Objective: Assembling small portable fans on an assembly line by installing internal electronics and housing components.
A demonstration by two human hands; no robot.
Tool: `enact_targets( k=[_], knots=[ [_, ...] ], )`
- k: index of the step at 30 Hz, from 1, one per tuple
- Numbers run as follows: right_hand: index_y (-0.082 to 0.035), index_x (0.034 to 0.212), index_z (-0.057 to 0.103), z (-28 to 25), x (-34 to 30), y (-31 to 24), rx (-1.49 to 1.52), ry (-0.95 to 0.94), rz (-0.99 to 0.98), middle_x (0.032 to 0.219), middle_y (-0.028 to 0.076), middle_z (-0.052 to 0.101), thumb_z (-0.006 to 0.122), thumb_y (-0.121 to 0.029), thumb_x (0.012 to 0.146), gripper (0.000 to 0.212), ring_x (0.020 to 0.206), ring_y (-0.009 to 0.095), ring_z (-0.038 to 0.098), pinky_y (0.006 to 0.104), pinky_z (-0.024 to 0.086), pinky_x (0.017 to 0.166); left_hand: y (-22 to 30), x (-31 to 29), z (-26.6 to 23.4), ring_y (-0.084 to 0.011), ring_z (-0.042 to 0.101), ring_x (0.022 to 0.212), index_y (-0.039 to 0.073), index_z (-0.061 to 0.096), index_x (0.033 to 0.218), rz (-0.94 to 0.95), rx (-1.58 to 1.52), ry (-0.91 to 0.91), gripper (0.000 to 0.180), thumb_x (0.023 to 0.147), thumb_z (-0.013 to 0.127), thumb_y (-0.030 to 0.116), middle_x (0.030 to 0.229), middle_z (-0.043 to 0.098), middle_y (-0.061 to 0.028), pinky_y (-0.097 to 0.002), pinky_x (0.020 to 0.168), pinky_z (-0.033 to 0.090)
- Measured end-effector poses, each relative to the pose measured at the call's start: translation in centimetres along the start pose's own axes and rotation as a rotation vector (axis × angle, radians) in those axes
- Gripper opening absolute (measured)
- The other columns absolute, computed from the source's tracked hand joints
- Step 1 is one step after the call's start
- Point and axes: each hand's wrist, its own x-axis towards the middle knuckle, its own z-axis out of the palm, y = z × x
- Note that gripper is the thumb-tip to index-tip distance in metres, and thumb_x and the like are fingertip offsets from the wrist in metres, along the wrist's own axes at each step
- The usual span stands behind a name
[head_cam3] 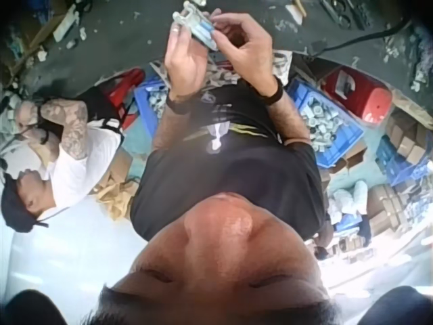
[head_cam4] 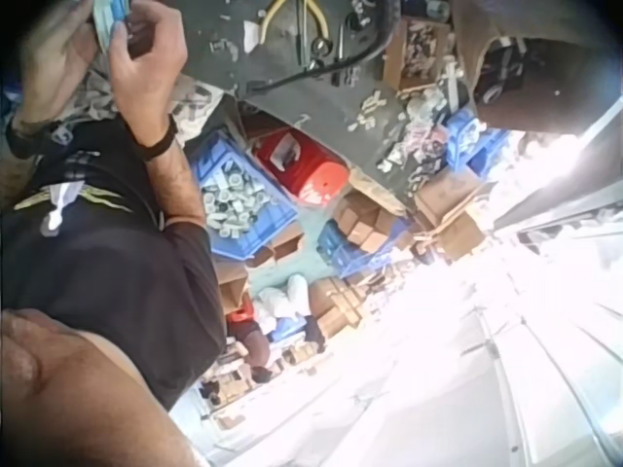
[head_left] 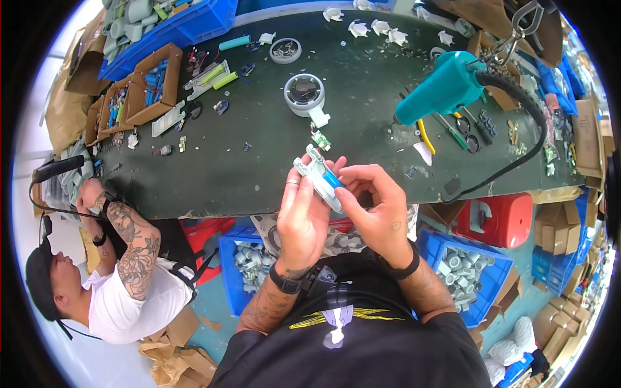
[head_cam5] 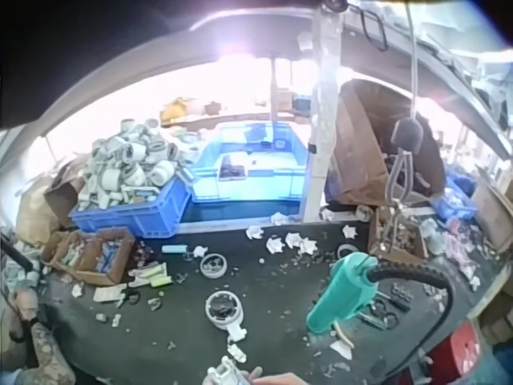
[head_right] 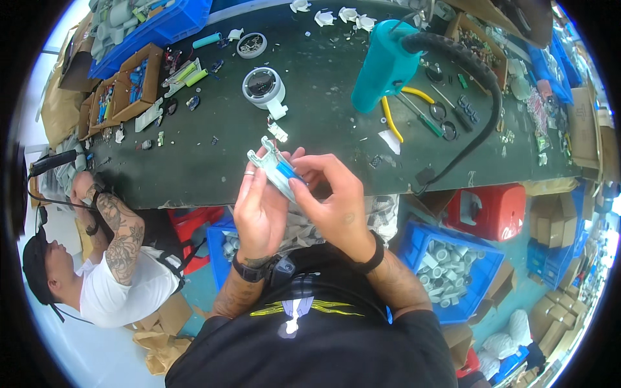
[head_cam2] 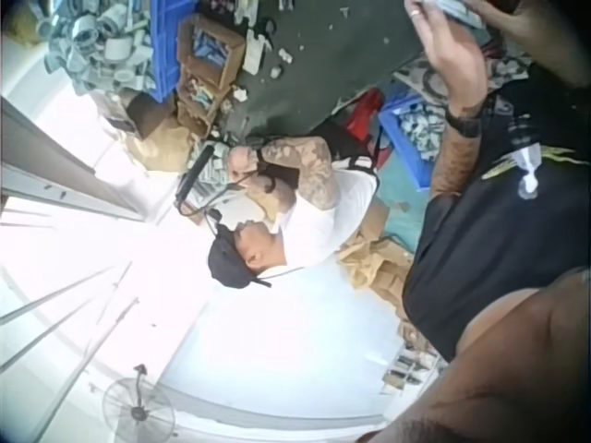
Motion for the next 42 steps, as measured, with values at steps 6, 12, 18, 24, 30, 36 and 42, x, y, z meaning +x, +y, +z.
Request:
enact_targets(
  k=[6,12,18,24,30,36,42],
  knots=[
    [0.002,0.116,0.068,0.2,-0.1,-0.4,-0.187,-0.005,-0.103,0.102,0.005,0.07,0.077,0.005,0.09,0.028,0.084,0.009,0.064,0.0239,0.053,0.075,-0.1,0.0,-0.1,-0.0386,0.044,0.149,-0.002,0.029,0.16,0.002,-0.002,-0.025,0.051,0.115,0.038,0.021,0.149,0.051,-0.0195,-0.0499,0.125,0.034],
    [0.0,0.113,0.069,0.4,0.3,-0.2,-0.302,0.054,-0.254,0.102,0.009,0.069,0.079,0.004,0.085,0.03,0.079,0.013,0.064,0.0267,0.053,0.07,-0.2,0.0,0.1,-0.0389,0.044,0.149,-0.001,0.028,0.161,0.0,-0.013,-0.023,0.052,0.115,0.039,0.021,0.149,0.051,-0.0197,-0.0507,0.124,0.035],
    [-0.002,0.111,0.07,0.5,0.4,-0.1,-0.302,0.079,-0.218,0.102,0.012,0.069,0.079,0.002,0.084,0.029,0.081,0.021,0.068,0.0317,0.056,0.067,-0.4,0.0,0.1,-0.0388,0.044,0.149,-0.001,0.028,0.161,0.02,0.012,-0.029,0.051,0.115,0.038,0.019,0.149,0.051,-0.0197,-0.0502,0.12,0.041],
    [-0.002,0.112,0.07,0.5,0.4,-0.2,-0.312,0.06,-0.238,0.101,0.009,0.068,0.078,0.005,0.084,0.03,0.077,0.013,0.063,0.0268,0.052,0.067,-0.5,0.0,0.2,-0.0382,0.045,0.148,-0.001,0.028,0.16,0.026,0.021,-0.022,0.05,0.115,0.037,0.018,0.149,0.05,-0.02,-0.052,0.117,0.045],
    [-0.005,0.111,0.073,0.2,0.4,-1.0,-0.325,0.009,-0.201,0.103,0.012,0.069,0.079,0.0,0.085,0.027,0.084,0.024,0.069,0.0332,0.056,0.068,-0.5,0.0,0.2,-0.038,0.044,0.149,0.0,0.028,0.16,0.027,0.013,-0.022,0.05,0.115,0.036,0.018,0.149,0.05,-0.0199,-0.0529,0.117,0.044],
    [-0.006,0.109,0.074,0.5,0.2,-0.4,-0.37,0.004,-0.3,0.101,0.011,0.068,0.08,0.001,0.084,0.027,0.09,0.031,0.068,0.0391,0.055,0.073,-0.5,0.0,0.3,-0.0394,0.043,0.15,-0.001,0.031,0.159,0.044,0.009,-0.029,0.049,0.115,0.036,0.019,0.148,0.051,-0.0202,-0.0513,0.122,0.038],
    [-0.006,0.103,0.072,0.5,-0.1,0.8,-0.483,0.006,-0.452,0.099,0.011,0.067,0.082,0.006,0.08,0.028,0.084,0.024,0.068,0.0328,0.056,0.064,-0.7,0.1,0.2,-0.0363,0.045,0.148,-0.003,0.03,0.16,0.032,0.038,-0.023,0.05,0.115,0.034,0.019,0.15,0.051,-0.0215,-0.049,0.125,0.034]
  ],
)
